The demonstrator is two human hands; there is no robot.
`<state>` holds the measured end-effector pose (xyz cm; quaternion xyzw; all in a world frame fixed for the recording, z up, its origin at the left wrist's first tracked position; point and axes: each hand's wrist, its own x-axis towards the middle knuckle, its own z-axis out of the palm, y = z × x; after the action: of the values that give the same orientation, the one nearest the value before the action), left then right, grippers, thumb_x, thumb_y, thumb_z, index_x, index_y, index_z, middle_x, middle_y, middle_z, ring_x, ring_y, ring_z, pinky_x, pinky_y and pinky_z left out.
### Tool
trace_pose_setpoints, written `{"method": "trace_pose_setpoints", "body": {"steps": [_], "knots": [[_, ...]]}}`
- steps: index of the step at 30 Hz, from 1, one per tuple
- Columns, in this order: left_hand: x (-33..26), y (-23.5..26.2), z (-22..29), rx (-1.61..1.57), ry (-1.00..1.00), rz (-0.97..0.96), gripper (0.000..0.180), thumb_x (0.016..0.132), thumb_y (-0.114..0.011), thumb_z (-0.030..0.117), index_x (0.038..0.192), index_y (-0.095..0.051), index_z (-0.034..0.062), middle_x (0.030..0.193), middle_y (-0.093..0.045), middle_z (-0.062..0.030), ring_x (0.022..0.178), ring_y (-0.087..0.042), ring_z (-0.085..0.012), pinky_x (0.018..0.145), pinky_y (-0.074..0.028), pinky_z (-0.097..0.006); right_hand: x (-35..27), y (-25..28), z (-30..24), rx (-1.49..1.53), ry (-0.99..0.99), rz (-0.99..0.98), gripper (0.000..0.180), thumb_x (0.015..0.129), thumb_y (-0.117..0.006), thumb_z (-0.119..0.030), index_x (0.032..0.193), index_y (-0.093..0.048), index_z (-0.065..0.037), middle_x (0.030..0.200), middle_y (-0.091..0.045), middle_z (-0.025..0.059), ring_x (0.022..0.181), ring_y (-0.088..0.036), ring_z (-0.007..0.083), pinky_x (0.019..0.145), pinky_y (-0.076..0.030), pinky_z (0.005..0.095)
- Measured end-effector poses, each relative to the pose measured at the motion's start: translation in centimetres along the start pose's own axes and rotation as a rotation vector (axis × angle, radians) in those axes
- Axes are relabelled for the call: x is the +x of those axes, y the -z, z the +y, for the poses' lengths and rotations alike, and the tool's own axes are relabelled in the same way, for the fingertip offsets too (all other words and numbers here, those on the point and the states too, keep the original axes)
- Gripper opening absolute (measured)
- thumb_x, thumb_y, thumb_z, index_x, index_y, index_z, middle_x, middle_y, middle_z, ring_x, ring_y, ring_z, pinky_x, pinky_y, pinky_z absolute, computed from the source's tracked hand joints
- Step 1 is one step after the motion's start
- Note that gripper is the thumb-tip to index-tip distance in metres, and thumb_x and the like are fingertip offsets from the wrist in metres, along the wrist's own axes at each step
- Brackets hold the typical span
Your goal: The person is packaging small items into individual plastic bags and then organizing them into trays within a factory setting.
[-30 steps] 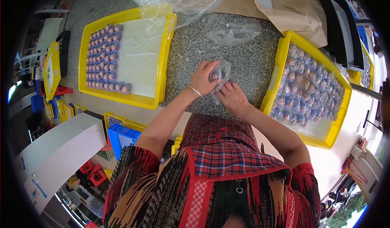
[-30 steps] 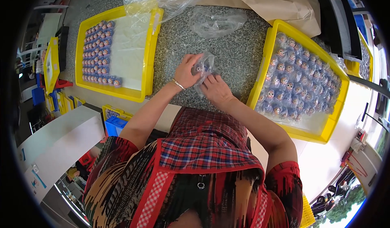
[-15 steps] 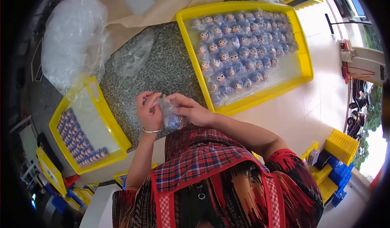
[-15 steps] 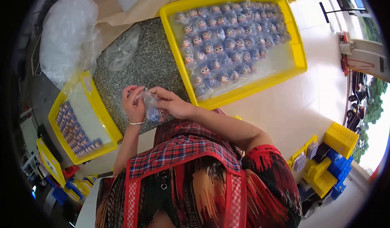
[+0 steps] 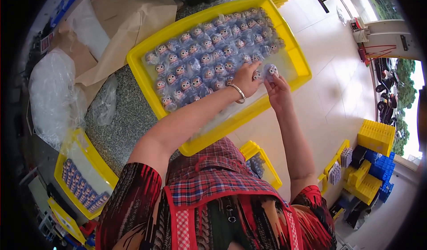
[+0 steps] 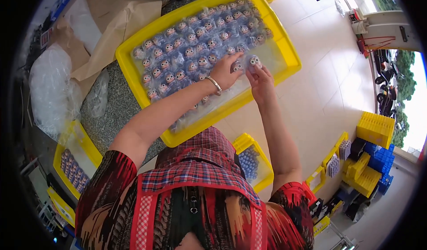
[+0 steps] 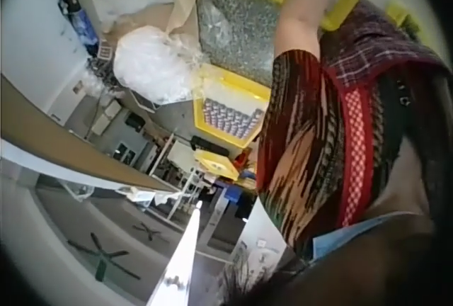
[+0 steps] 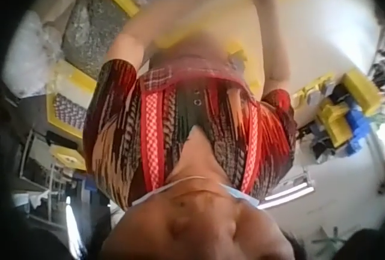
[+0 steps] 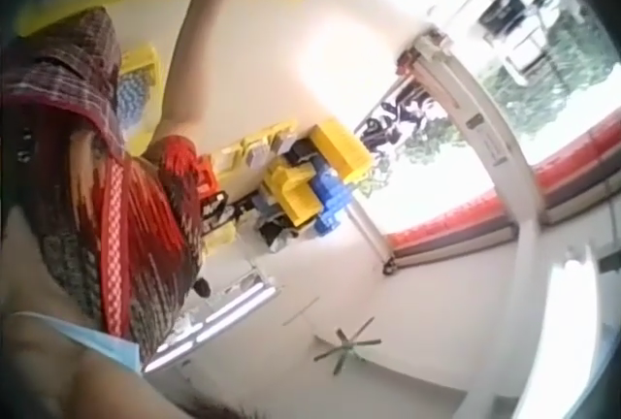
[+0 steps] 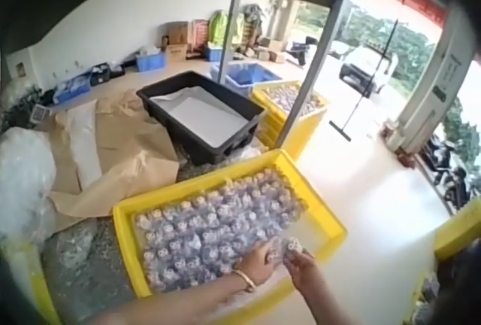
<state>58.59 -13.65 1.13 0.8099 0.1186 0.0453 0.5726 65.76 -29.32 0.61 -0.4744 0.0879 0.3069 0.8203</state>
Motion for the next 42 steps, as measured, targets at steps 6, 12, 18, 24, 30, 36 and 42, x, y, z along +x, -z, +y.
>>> {"method": "trace_pose_setpoints", "body": {"steps": [6, 12, 18, 24, 30, 36, 42], "knots": [[7.7, -6.4, -2.7, 0.319, -0.024, 0.009, 0.043, 0.071, -0.072, 0.014, 0.11, -0.058, 0.003, 0.111, -0.055, -0.0188, 0.1, -0.057, -0.0326, 0.085, -0.048, -0.039, 7.9, 5.1, -0.7, -0.328, -0.02, 0.276, 0.029, 0.083, -0.059, -0.003, 0.111, -0.056, 0.003, 0.096, -0.063, 0.009, 0.082, -0.063, 0.0175, 0.074, -0.053, 0.0269], [4.8, -5.6, -5.1, 0.76, -0.063, 0.072, 0.048, 0.071, -0.069, 0.012, 0.113, -0.053, -0.0042, 0.124, -0.043, -0.025, 0.116, -0.046, -0.0357, 0.09, -0.048, -0.038, 8.2, 2.4, 4.3, -0.574, 0.025, 0.204, 0.043, 0.079, -0.062, -0.001, 0.121, -0.052, 0.007, 0.095, -0.062, 0.0091, 0.079, -0.061, 0.0159, 0.066, -0.051, 0.026], [-7.2, 6.3, -0.7, 0.139, -0.204, 0.274, 0.034, 0.078, -0.068, 0.01, 0.111, -0.061, 0.0044, 0.11, -0.053, -0.0167, 0.094, -0.058, -0.0289, 0.08, -0.049, -0.037, -0.3, 3.4, 2.0, -0.947, 0.327, 0.259, 0.06, 0.087, -0.063, -0.013, 0.139, -0.036, 0.0, 0.134, -0.04, 0.0166, 0.111, -0.05, 0.0205, 0.092, -0.043, 0.0322], [-25.2, 31.7, -9.7, 0.182, 0.017, 1.216, 0.011, 0.086, -0.064, 0.011, 0.089, -0.067, 0.0011, 0.075, -0.064, -0.0045, 0.063, -0.058, -0.0086, 0.057, -0.046, -0.023, -10.0, -6.8, 5.0, -0.857, 0.369, 0.13, 0.044, 0.09, -0.058, -0.01, 0.132, -0.048, -0.004, 0.125, -0.051, 0.0097, 0.107, -0.05, 0.0151, 0.089, -0.041, 0.0269], [-40.5, 48.1, -22.0, 0.788, 0.691, 1.193, 0.027, 0.081, -0.063, 0.025, 0.099, -0.069, 0.0059, 0.099, -0.068, -0.0142, 0.082, -0.066, -0.0282, 0.075, -0.05, -0.034, -14.0, -17.7, 12.5, -0.846, 0.178, -0.153, 0.033, 0.089, -0.058, -0.01, 0.122, -0.056, -0.002, 0.116, -0.059, 0.0042, 0.102, -0.055, 0.0118, 0.081, -0.046, 0.0258], [-41.6, 52.3, -24.1, 0.873, 0.838, 1.073, 0.042, 0.077, -0.065, 0.034, 0.11, -0.068, 0.0075, 0.103, -0.067, -0.0163, 0.094, -0.065, -0.0304, 0.083, -0.049, -0.035, -19.0, -25.4, 18.9, -0.848, 0.047, -0.415, 0.027, 0.09, -0.057, -0.008, 0.116, -0.06, -0.001, 0.107, -0.063, 0.0037, 0.093, -0.059, 0.0105, 0.076, -0.047, 0.0242], [-42.9, 44.3, -18.9, 0.083, 0.343, 1.309, 0.028, 0.079, -0.071, 0.017, 0.101, -0.064, 0.0024, 0.087, -0.066, -0.0006, 0.075, -0.059, -0.0104, 0.067, -0.046, -0.024, -22.3, -28.9, 23.4, -0.866, -0.052, -0.62, 0.028, 0.089, -0.058, -0.009, 0.117, -0.058, 0.0, 0.108, -0.063, 0.0054, 0.095, -0.06, 0.0135, 0.078, -0.048, 0.0252]]}}
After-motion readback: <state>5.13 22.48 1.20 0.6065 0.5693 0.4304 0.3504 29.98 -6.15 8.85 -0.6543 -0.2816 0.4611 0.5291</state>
